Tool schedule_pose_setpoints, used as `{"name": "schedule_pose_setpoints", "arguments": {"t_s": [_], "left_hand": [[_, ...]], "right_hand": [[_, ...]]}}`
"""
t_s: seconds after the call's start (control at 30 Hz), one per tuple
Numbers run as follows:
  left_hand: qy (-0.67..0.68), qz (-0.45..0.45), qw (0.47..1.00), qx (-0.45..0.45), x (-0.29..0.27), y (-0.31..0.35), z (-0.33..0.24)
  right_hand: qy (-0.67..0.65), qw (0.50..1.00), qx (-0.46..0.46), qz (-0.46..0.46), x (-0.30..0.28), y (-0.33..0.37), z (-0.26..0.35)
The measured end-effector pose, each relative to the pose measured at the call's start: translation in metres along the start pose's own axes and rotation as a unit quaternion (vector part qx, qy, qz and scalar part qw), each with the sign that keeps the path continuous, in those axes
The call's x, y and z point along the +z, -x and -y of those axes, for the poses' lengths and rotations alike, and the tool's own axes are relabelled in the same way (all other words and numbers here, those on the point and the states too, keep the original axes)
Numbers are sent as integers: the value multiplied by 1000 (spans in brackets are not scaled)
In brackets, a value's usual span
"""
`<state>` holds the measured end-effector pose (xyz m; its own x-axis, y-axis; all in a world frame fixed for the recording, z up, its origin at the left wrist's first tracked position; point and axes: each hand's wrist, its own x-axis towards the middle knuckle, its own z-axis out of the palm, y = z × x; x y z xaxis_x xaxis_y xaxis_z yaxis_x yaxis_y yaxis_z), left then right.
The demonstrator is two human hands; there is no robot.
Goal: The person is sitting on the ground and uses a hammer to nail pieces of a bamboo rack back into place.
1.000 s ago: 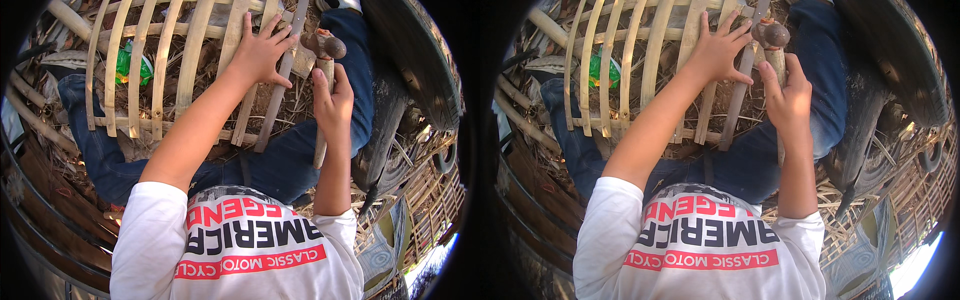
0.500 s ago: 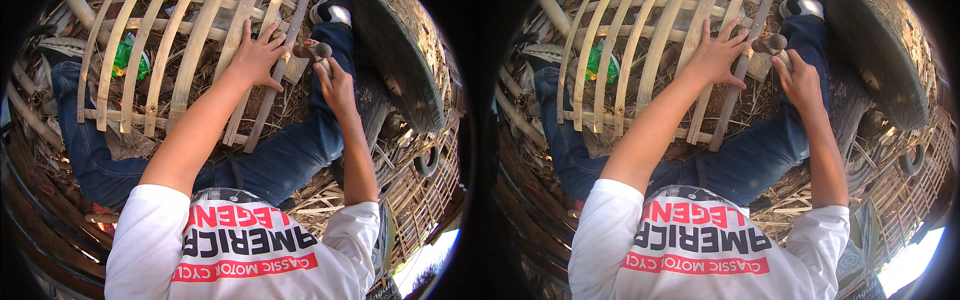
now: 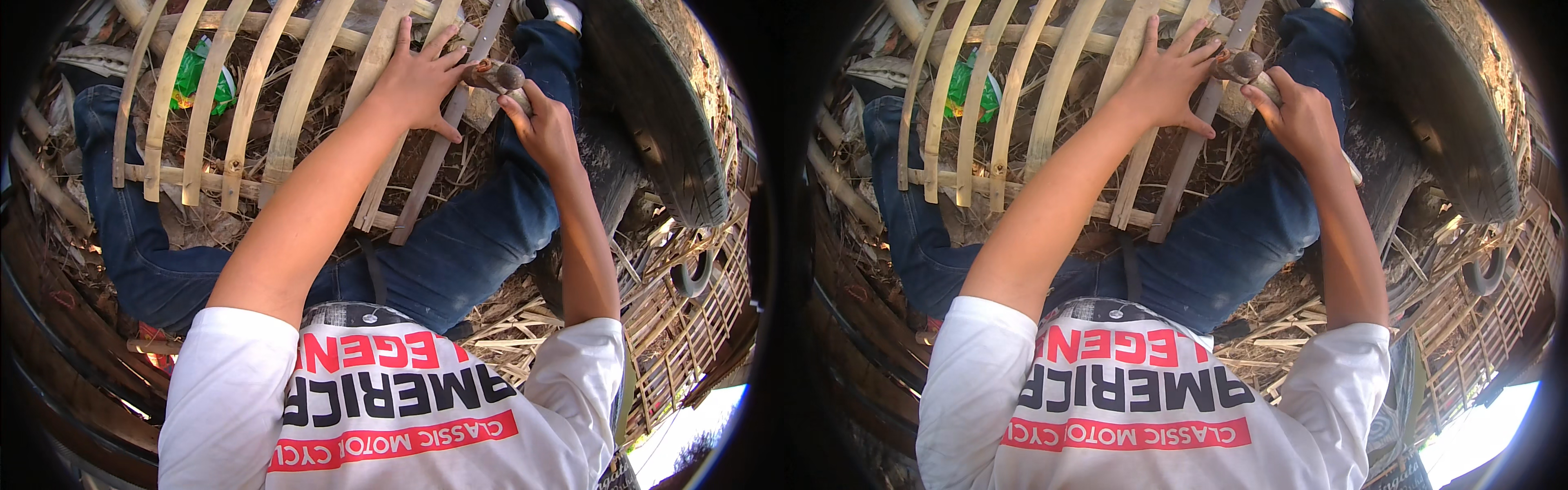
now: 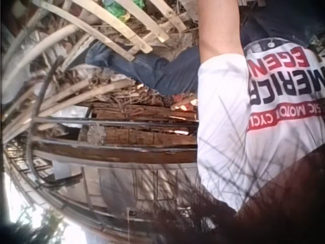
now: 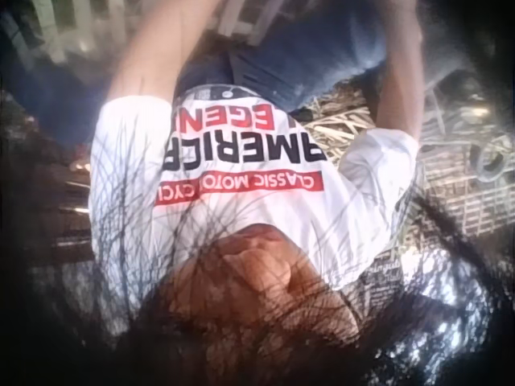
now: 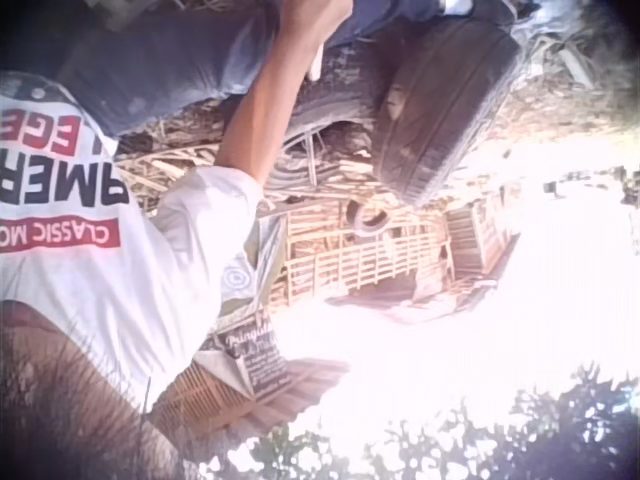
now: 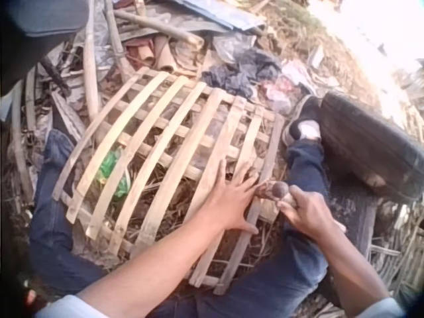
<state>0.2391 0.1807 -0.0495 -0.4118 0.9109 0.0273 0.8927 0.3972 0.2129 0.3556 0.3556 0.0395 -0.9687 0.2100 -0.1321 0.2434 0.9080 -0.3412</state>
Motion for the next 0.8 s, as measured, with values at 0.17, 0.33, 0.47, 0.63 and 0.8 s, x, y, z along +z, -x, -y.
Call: {"name": "schedule_pose_setpoints", "arguments": {"t_s": [0.17,0.33,0.47,0.63,0.8], "left_hand": [[24,-6,1000,8,1,2,1],[137,19,990,24,-34,5,5],[119,14,992,27,-37,5,5],[98,-10,995,29,-23,1,3],[53,-48,997,25,-7,0,3]], "right_hand": [[-19,999,46,-21,-2,14,16],[-98,985,127,-70,-22,31,49],[-71,987,131,-61,-4,32,52],[-108,975,130,-147,20,39,64],[-111,968,130,-185,34,32,72]]}}
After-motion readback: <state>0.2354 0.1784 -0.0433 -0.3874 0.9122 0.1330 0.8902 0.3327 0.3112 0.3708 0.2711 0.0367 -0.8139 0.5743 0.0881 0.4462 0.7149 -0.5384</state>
